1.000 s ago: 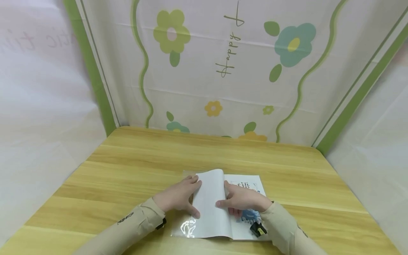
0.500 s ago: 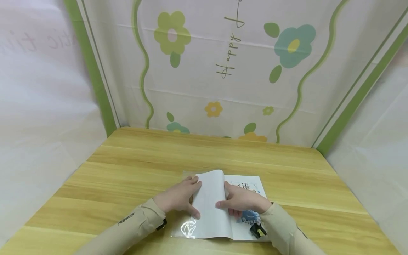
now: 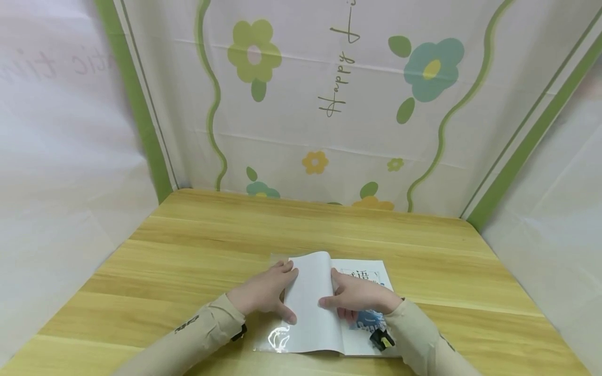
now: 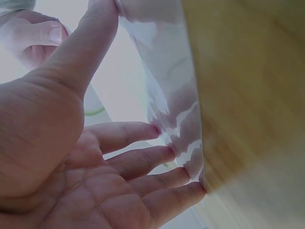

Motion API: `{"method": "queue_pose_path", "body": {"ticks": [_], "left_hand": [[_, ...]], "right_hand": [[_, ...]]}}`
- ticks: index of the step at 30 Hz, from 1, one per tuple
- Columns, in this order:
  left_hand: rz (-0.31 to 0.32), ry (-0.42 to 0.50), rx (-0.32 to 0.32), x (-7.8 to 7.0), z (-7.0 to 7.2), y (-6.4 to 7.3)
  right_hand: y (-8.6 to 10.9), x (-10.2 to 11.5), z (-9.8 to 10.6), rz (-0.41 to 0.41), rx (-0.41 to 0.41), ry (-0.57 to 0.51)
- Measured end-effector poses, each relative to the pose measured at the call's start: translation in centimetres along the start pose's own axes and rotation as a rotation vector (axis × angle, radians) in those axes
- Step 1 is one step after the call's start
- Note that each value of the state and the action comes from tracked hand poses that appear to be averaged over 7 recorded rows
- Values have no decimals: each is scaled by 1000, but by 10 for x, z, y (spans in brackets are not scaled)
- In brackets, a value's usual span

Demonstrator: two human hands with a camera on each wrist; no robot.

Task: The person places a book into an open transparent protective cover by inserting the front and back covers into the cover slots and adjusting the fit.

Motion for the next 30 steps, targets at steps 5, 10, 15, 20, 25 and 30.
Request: {"method": "queue_pose_path", "body": {"ticks": [5, 10, 15, 20, 25, 30], "left_hand": [[1, -12, 1, -1, -1, -1], [-6, -24, -2, -1, -1, -1], [-8, -20, -8, 0, -2, -1], [0, -8, -5, 0, -3, -1], [6, -15, 0, 0, -4, -1], [5, -24, -5, 0, -3, -1]], "right_hand": [[1, -1, 1, 2, 1, -13], [0, -2, -2, 5, -21, 5], [-1, -2, -3, 10, -22, 11], [-1, -2, -2, 9, -12, 13], [-1, -2, -3, 5, -26, 10], [-3, -3, -4, 15, -30, 29]]}}
Point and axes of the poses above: each hand's wrist, its own y-axis away from the middle knuckle, its own z-axis out of the back of the hand, x = y × z, the point moved 2 cm from there along -y, towards the middle knuckle, and after that the axes turned 9 degrees about x, right-handed, at the moved point
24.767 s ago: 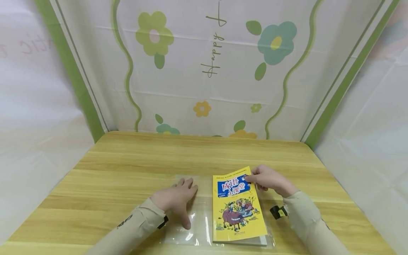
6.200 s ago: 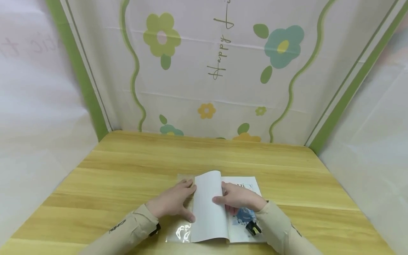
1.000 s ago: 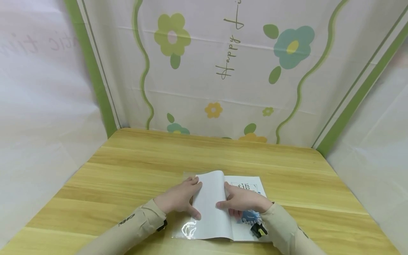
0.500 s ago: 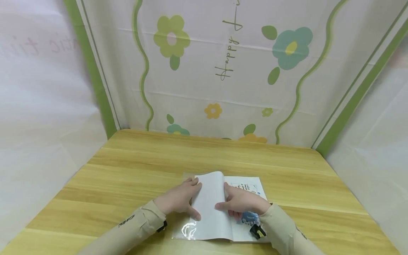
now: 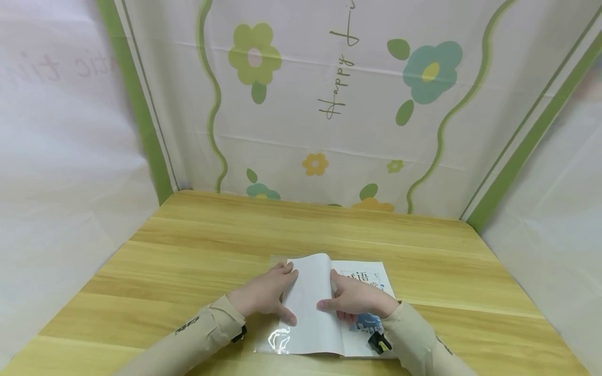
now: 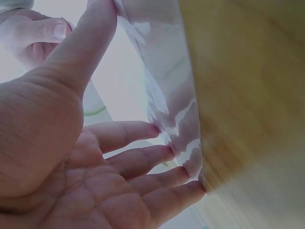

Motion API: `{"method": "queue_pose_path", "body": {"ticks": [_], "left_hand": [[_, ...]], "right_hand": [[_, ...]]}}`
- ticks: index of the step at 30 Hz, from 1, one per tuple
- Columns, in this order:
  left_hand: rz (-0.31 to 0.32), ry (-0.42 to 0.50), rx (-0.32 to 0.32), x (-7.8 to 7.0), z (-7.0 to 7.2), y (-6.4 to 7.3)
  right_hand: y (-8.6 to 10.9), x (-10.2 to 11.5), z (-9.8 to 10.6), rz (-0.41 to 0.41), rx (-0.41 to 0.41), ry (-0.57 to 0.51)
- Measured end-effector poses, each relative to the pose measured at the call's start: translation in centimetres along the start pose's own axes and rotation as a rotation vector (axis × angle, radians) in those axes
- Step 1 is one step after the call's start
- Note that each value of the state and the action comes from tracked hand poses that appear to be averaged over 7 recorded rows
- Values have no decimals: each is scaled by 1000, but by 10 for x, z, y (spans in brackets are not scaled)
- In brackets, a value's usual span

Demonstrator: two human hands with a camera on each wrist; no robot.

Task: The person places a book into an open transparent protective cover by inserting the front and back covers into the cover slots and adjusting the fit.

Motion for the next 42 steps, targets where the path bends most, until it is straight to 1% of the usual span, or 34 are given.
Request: {"method": "queue_pose_path", "body": {"ticks": [3, 9, 18, 24, 30, 36, 42], "left_hand": [[-5, 4, -3, 0, 0, 1], [-12, 10, -5, -1, 1, 1], [-13, 4, -5, -1, 1, 1], [1, -6, -3, -2, 1, 0], [0, 0, 3, -2, 1, 1], [2, 10, 4, -2, 1, 0], [4, -6, 6, -2, 1, -1]], "right_hand": [[0, 1, 0, 0, 2, -1], [0, 3, -2, -28, -14, 13], [3, 2, 2, 17, 33, 24], [1, 2, 0, 11, 20, 34], [0, -1, 2, 34, 34, 5], [0, -1, 3, 28, 38, -11], [0, 2, 1, 14, 12, 12]]}}
Point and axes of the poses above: each hand's wrist, its own y-axis away from the middle knuckle, its own z-axis out of the back of the hand, x = y × z, the point moved 2 cm from there along -y, towards the middle knuckle, and after that the axes turned 9 degrees about x, right-handed, at the moved point
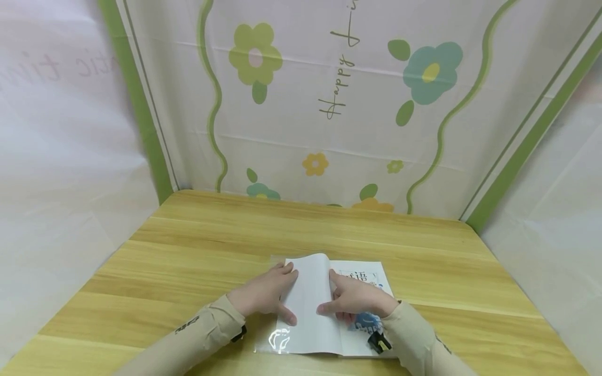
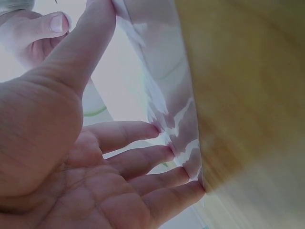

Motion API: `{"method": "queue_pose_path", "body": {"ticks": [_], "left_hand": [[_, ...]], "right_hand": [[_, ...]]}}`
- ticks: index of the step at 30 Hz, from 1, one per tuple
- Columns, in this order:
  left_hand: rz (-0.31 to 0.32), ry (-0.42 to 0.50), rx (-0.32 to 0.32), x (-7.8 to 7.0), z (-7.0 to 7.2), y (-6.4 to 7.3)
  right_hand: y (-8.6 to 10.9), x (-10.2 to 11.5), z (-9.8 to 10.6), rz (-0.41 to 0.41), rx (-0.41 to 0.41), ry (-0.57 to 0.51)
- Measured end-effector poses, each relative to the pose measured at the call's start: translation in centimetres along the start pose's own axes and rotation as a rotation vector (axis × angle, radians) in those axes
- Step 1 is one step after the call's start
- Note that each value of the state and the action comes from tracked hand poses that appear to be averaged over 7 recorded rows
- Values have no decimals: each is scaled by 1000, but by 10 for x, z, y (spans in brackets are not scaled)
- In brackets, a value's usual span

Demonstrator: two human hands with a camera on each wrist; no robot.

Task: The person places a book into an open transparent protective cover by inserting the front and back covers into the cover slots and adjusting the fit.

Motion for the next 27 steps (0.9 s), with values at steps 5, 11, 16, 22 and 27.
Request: {"method": "queue_pose_path", "body": {"ticks": [5, 11, 16, 22, 27], "left_hand": [[16, -43, 6, 2, 0, -2], [-2, -81, 9, 0, 0, -11], [18, -89, 21, -3, 1, -13], [33, -86, 21, -1, 0, -8], [39, -83, 17, 4, -2, -5]], "right_hand": [[-2, 3, -2, -1, -22, 30], [4, -2, 1, -23, -35, 11], [6, -2, 2, -34, -47, -6], [3, 0, -2, -11, -47, -1], [0, 2, -4, 8, -32, 6]]}}
Point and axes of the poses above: each hand's wrist, its own y-axis away from the middle knuckle, its own z-axis out of the back of the hand, x = y × z, the point moved 2 cm from there along -y, towards the middle knuckle, and after that the axes turned 9 degrees about x, right-handed, at the moved point
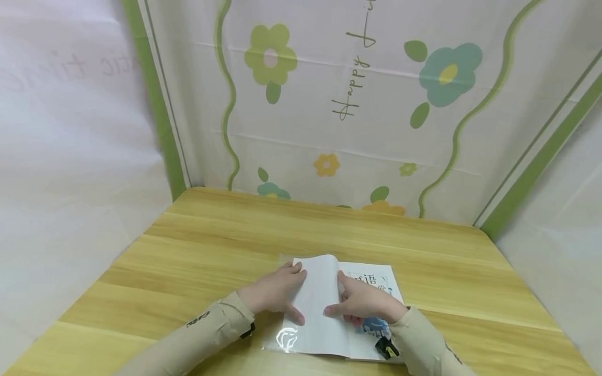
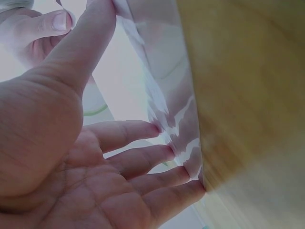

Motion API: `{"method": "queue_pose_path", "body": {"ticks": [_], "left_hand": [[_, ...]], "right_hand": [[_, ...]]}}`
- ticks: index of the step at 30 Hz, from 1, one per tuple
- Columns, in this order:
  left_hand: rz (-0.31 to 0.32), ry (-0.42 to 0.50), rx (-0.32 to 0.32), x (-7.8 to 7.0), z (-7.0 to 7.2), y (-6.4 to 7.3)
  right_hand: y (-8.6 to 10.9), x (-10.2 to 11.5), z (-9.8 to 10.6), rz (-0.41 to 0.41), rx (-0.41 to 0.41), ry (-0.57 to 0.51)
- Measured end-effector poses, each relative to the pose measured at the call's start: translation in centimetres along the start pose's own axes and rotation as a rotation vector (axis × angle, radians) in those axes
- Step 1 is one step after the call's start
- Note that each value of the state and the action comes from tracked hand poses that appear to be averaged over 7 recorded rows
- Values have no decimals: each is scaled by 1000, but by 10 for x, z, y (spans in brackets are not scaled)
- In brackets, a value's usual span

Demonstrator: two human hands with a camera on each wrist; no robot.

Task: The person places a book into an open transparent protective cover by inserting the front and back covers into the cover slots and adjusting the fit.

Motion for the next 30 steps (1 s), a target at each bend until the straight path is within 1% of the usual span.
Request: {"method": "queue_pose_path", "body": {"ticks": [7, 15, 23, 28, 30], "left_hand": [[-7, 6, -2, 0, -2, -1], [-7, 5, -8, 0, -1, -1], [-17, 17, -6, 1, 0, -2], [-18, 10, -6, 0, 1, 0], [-17, 3, -6, 0, 2, 0]], "right_hand": [[-1, -2, 0, 0, 11, -2], [-1, 0, 0, -12, -6, 37], [-2, -2, 4, -38, 21, -4], [-3, -2, 3, -5, 21, 6], [-3, -1, 3, -5, 11, 20]]}}
Point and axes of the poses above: each hand's wrist, its own y-axis away from the middle knuckle, its own z-axis out of the back of the hand, x = y × z, the point moved 2 cm from there along -y, towards the middle knuckle, and after that the axes turned 9 degrees about x, right-handed, at the moved point
